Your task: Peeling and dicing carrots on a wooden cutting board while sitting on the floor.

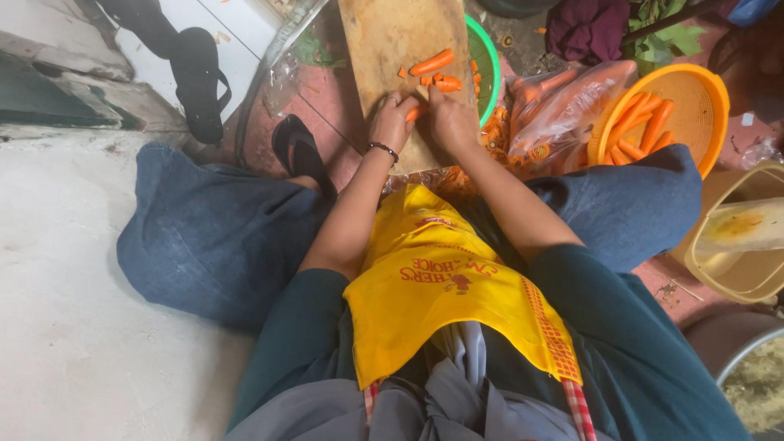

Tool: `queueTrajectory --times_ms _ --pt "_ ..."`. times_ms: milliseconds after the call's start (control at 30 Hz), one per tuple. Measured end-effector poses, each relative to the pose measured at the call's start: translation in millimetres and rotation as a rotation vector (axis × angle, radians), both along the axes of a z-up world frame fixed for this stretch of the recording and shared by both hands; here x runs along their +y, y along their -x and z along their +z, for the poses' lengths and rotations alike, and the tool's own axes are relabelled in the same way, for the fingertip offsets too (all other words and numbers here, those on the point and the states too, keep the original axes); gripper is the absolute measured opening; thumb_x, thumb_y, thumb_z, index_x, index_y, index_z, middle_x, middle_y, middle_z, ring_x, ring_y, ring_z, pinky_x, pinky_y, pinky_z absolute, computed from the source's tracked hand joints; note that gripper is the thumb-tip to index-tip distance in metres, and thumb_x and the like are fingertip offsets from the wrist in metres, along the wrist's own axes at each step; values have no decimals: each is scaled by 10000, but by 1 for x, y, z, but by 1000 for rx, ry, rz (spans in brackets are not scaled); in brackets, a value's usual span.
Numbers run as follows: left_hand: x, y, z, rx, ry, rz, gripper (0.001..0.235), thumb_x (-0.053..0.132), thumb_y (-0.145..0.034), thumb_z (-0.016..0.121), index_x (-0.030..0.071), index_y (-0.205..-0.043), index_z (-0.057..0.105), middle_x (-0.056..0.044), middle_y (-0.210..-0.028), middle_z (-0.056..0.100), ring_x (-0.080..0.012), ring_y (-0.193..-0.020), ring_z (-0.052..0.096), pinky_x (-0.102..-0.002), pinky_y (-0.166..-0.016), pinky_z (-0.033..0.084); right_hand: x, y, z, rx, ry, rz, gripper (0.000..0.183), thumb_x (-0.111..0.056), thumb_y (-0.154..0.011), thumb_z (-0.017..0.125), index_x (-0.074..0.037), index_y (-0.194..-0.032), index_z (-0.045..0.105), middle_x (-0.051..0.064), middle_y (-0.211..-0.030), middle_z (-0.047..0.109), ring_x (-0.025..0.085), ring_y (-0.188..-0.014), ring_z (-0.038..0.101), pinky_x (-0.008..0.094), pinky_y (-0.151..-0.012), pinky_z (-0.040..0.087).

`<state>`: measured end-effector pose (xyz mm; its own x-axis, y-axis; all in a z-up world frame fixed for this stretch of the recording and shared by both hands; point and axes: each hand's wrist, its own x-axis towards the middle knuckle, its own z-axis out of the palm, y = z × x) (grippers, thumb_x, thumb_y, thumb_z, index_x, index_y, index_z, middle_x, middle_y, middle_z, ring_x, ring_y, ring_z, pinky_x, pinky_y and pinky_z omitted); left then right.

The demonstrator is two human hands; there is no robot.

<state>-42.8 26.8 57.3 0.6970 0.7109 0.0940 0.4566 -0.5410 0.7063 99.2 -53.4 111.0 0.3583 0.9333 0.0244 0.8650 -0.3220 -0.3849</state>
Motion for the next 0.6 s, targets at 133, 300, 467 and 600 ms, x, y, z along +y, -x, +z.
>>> queueTrajectory --times_ms 133,300,467,600 --pt "5 -6 -12 77 -24 20 431 -20 -780 741 206 -1147 713 -134 -1069 591 -353 -1062 592 -448 -855 533 3 -8 -18 -32 50 29 263 -93 -879 578 -14 -1128 547 260 -863 718 465 -744 701 567 -640 536" --pt "5 -13 -9 2 3 45 395 7 -753 741 190 -1102 717 -135 -1064 594 -364 -1041 587 -453 -835 525 13 -1 10 23 132 -45 211 -145 -942 575 -34 -1121 557 266 -881 721 475 -779 696 578 -652 526" --pt "6 -16 -6 -59 -13 54 370 -13 -789 726 168 -1111 709 -133 -1094 602 -364 -1061 593 -447 -860 530 6 -5 3 12 132 -21 184 -121 -931 569 -24 -1087 551 272 -883 720 468 -779 700 576 -662 528" --pt "5 -13 -11 -21 -23 43 414 -40 -716 699 116 -1100 693 -158 -1046 596 -386 -1040 588 -451 -884 522 13 -2 -21 37 147 -46 151 -137 -970 574 -26 -1069 546 270 -865 719 467 -794 696 574 -677 526"
